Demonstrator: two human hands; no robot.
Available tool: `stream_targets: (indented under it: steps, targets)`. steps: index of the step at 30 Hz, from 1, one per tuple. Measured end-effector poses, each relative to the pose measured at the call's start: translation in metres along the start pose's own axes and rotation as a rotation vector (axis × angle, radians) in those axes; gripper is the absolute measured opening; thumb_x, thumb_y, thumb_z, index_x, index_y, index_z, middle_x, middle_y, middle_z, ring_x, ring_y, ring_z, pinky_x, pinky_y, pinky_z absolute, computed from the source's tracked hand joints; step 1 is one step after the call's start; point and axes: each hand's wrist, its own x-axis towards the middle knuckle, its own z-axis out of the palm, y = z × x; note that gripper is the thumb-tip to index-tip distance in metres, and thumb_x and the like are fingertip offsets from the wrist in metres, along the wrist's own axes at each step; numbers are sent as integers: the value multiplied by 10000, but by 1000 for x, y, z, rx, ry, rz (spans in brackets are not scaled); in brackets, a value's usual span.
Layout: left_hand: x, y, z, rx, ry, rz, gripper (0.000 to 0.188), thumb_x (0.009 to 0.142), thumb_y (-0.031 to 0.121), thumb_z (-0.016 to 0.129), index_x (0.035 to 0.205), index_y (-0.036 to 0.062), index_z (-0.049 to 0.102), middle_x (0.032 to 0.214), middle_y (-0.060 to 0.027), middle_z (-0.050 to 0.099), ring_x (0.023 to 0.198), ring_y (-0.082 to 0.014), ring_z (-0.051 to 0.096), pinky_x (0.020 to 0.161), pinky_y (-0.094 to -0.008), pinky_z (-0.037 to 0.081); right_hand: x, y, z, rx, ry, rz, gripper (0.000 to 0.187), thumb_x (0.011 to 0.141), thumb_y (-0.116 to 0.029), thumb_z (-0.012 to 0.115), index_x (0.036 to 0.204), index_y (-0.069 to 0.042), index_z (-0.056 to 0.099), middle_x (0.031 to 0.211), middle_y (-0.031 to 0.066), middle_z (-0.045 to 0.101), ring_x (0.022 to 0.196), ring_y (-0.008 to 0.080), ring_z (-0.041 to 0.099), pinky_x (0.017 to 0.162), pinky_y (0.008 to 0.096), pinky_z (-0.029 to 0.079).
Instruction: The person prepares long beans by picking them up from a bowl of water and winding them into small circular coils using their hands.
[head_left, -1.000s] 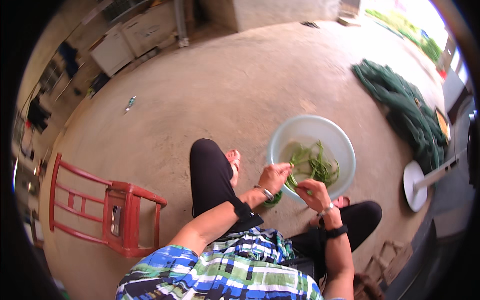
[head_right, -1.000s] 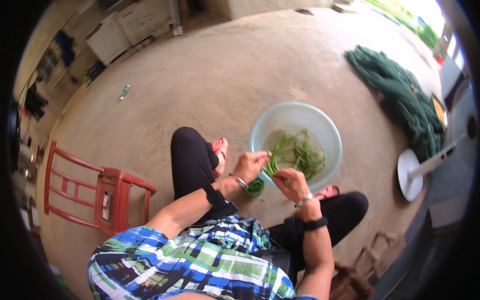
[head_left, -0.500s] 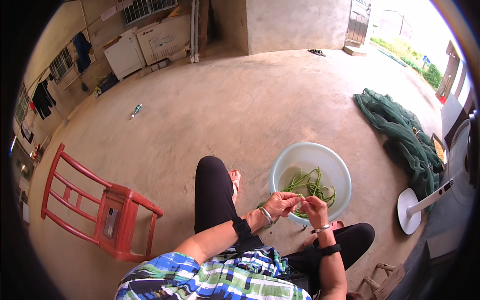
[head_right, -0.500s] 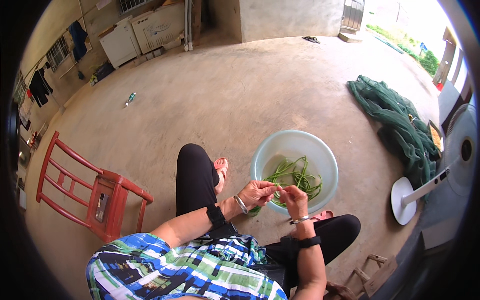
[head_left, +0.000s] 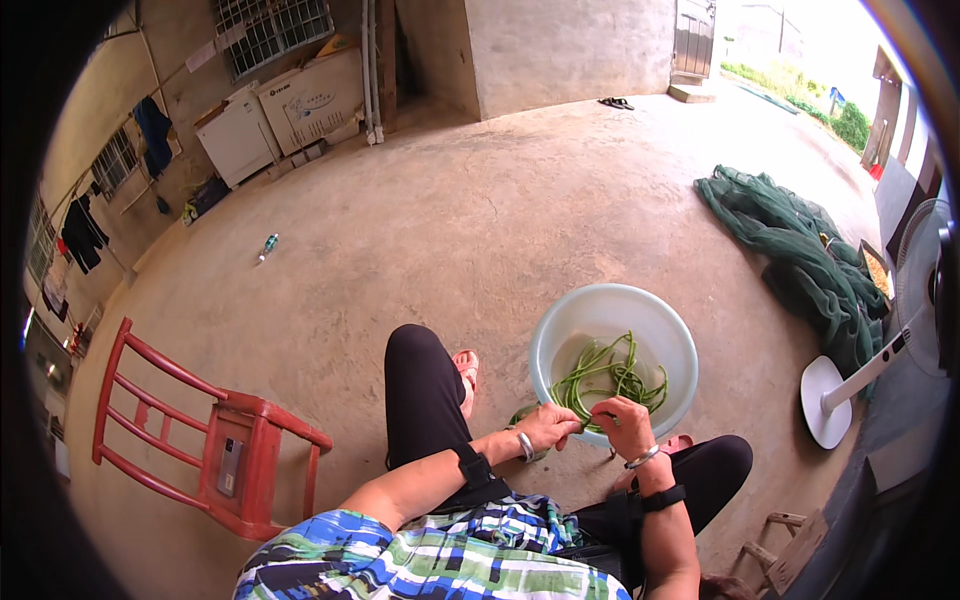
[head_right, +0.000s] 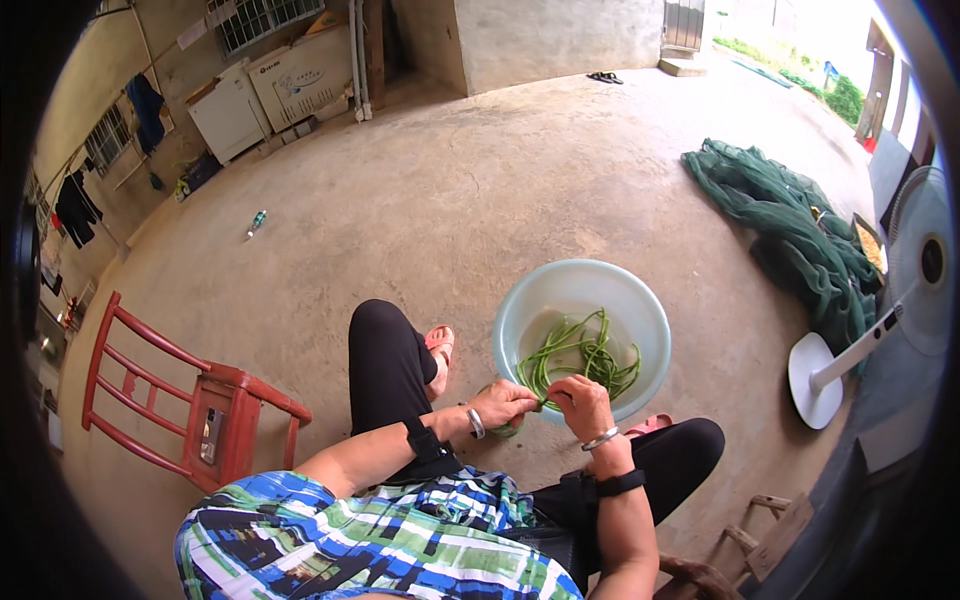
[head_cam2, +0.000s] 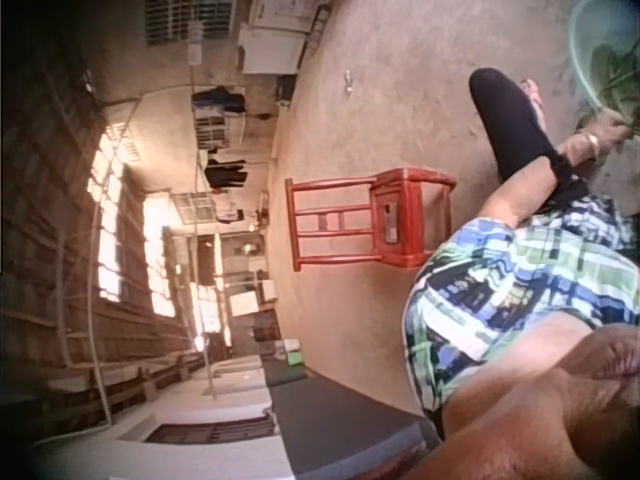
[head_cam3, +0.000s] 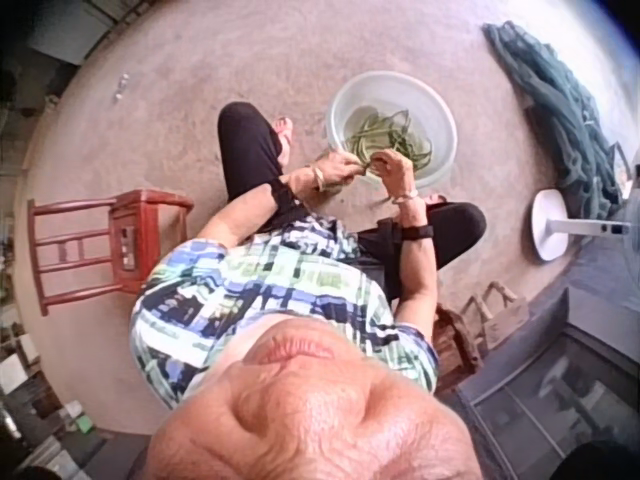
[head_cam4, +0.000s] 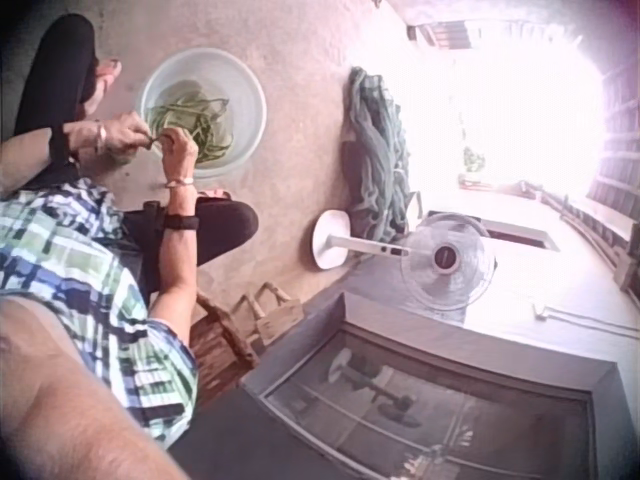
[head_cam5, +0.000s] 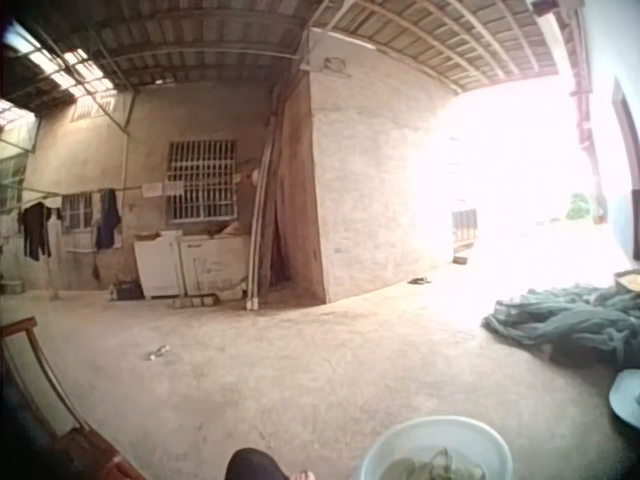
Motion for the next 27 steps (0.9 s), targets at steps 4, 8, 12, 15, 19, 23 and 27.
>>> stream_targets:
  steps: [4, 8, 12, 15, 19, 23, 27]
  targets:
    - [-4, 19, -1, -315, -139, -195, 159, 884, 194, 608, 834, 46, 638, 592, -1, 559, 459, -55, 467, 421, -208, 350, 2, -3, -1, 93, 90, 36, 89, 718, -22, 669, 804, -24, 644, 746, 105, 636, 673, 235, 629, 608, 300, 491]
    - [-6, 19, -3, -1061, -105, -124, 182, 878, 251, 606, 930, 80, 635, 596, 12, 531, 389, -61, 356, 395, -213, 316, 1, 13, 16, 232, 124, 190, 106, 746, -17, 653, 852, -11, 646, 742, 117, 632, 626, 203, 616, 572, 283, 480]
    - [-3, 29, -3, -1135, 82, -72, 183, 874, 250, 616, 912, 71, 638, 576, 16, 529, 402, -53, 370, 416, -208, 336, -1, 8, 31, 153, 92, 60, 174, 750, 1, 630, 923, -13, 642, 761, 135, 623, 649, 253, 618, 574, 316, 481]
    - [6, 22, 0, -553, 300, -44, 174, 871, 244, 629, 888, 74, 658, 556, 19, 541, 424, -42, 406, 420, -210, 337, -4, 0, 30, -29, 28, -45, 206, 740, -59, 659, 946, -56, 645, 742, 126, 583, 656, 313, 595, 586, 372, 481]
    - [6, -1, 5, 297, 560, 306, 173, 839, 183, 632, 879, 21, 678, 601, -68, 616, 506, -107, 567, 484, -265, 434, -6, 2, 27, -147, -24, -71, 194, 743, -66, 648, 934, -92, 667, 758, 98, 583, 689, 292, 592, 610, 361, 482]
    - [-2, -2, -8, 523, 380, 224, 163, 830, 183, 602, 833, 36, 673, 642, -97, 648, 572, -156, 628, 542, -304, 476, -4, 11, 27, -133, -41, -77, 130, 749, -125, 656, 875, -98, 670, 770, 84, 619, 699, 277, 608, 635, 360, 490]
    - [-5, 13, -18, 41, 61, -108, 215, 884, 230, 591, 877, 23, 646, 614, -40, 634, 424, -79, 512, 399, -226, 394, -4, 20, 15, -55, 17, -38, 101, 754, -164, 664, 822, -90, 668, 747, 96, 624, 705, 281, 613, 631, 361, 490]
